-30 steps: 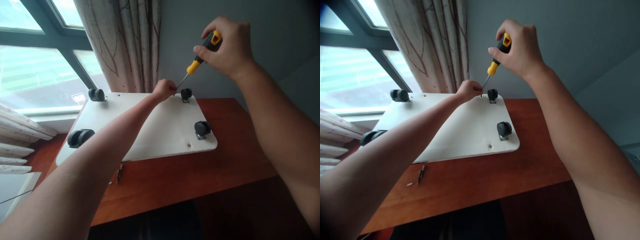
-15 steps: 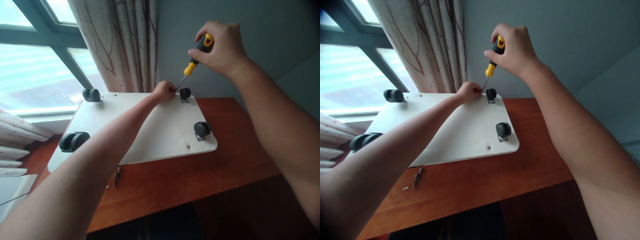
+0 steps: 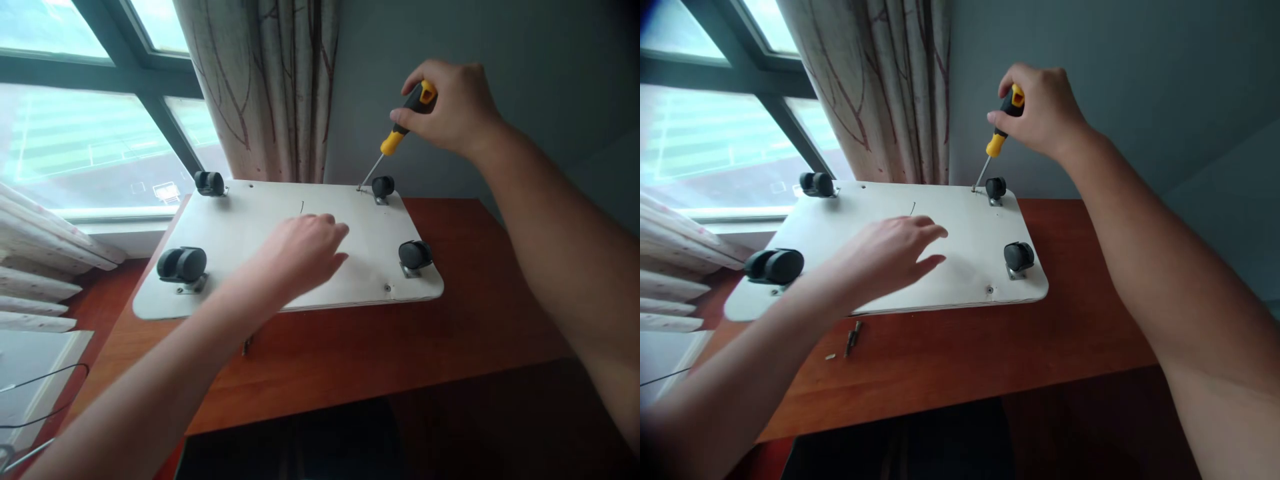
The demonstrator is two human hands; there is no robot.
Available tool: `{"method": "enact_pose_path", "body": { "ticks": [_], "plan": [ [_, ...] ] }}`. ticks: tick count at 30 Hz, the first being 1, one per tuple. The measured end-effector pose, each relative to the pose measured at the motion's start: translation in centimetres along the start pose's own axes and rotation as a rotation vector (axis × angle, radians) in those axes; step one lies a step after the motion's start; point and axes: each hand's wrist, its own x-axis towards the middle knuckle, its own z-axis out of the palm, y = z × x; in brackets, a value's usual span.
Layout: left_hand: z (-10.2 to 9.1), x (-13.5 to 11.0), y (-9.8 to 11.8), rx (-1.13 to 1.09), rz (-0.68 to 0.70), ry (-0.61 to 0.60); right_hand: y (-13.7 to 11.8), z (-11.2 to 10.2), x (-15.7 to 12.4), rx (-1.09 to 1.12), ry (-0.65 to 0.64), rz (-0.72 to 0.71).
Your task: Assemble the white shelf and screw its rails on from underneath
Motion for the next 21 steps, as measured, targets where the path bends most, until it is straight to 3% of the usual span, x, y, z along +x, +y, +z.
{"method": "enact_pose_path", "body": {
  "ticks": [3, 7, 13, 21],
  "plan": [
    [1.9, -4.5, 2.4, 0.021, -0.009, 0.077, -0.1, 0.2, -0.5, -0.003, -0.021, -0.017],
    [4.9, -7.8, 3.4, 0.034, -0.015, 0.227, -0.1, 0.1, -1.2, -0.001, -0.03, -0.021],
    [7.6, -9.5, 3.5, 0.007, 0.003, 0.401, 0.3, -0.4, -1.1, -0.003, 0.098, 0.055],
    [9.8, -10.0, 3.0, 0.08, 0.052, 0.585, 0.1, 0.3, -0.2, -0.001, 0.11, 0.076]
  ]
}}
